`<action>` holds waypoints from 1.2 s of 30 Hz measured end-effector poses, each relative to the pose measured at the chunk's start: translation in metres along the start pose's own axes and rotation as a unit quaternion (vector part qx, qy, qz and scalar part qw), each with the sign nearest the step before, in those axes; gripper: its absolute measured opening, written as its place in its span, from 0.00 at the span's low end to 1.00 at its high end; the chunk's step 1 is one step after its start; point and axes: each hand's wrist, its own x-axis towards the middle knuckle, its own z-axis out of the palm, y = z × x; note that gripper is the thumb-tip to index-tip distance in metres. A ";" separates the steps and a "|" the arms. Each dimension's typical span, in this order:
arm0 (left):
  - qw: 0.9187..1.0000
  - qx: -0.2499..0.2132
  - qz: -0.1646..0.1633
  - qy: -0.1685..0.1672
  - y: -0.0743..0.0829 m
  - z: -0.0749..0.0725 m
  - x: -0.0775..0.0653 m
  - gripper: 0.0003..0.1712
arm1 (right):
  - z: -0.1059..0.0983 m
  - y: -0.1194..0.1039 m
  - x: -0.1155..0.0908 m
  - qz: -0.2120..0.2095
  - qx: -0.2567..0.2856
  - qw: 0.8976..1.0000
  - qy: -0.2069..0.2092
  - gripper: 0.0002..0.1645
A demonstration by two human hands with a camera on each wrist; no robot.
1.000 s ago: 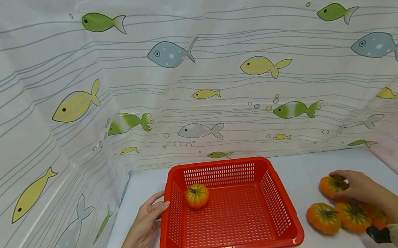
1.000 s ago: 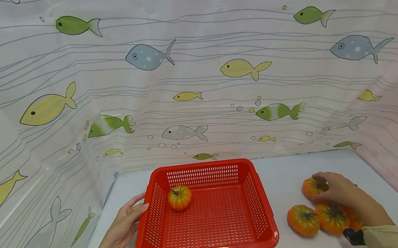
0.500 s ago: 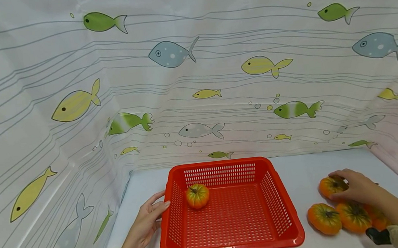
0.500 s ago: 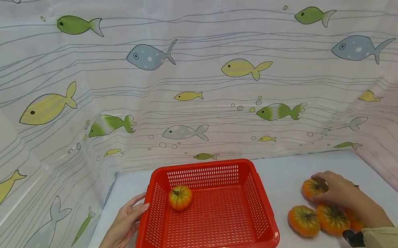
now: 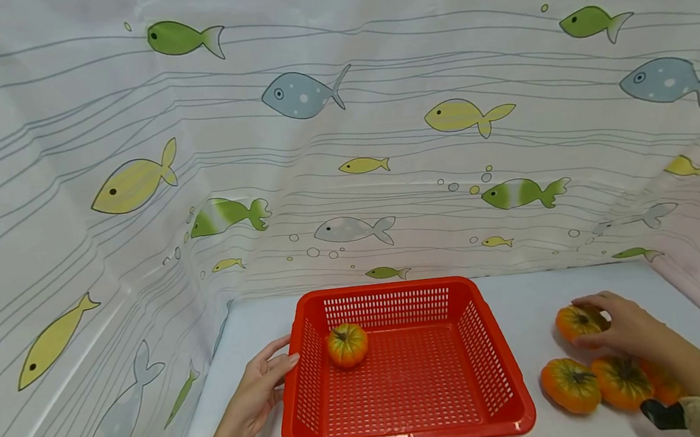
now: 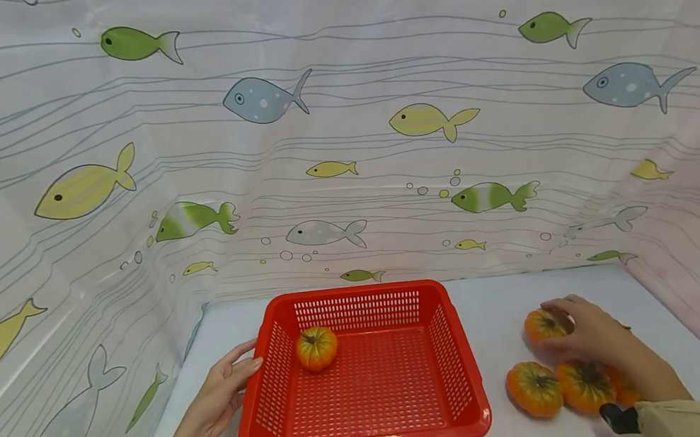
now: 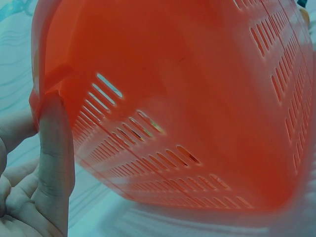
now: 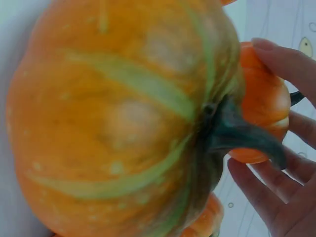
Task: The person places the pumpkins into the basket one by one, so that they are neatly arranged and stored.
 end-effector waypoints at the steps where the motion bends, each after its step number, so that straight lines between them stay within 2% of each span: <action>1: 1.000 0.000 0.000 0.001 0.000 0.000 0.000 0.37 | 0.000 -0.001 0.000 -0.004 0.004 1.000 0.004 0.54; 13: 1.000 0.001 0.012 -0.012 0.001 0.001 -0.002 0.38 | -0.008 -0.025 -0.003 -0.018 0.048 0.999 0.015 0.53; 24: 0.999 -0.003 0.019 -0.030 0.001 0.000 -0.004 0.39 | -0.019 -0.050 -0.002 -0.045 0.055 0.997 0.032 0.52; 36: 1.000 -0.006 0.002 -0.006 0.001 0.001 -0.002 0.38 | -0.027 -0.073 0.004 -0.087 0.061 0.992 0.063 0.49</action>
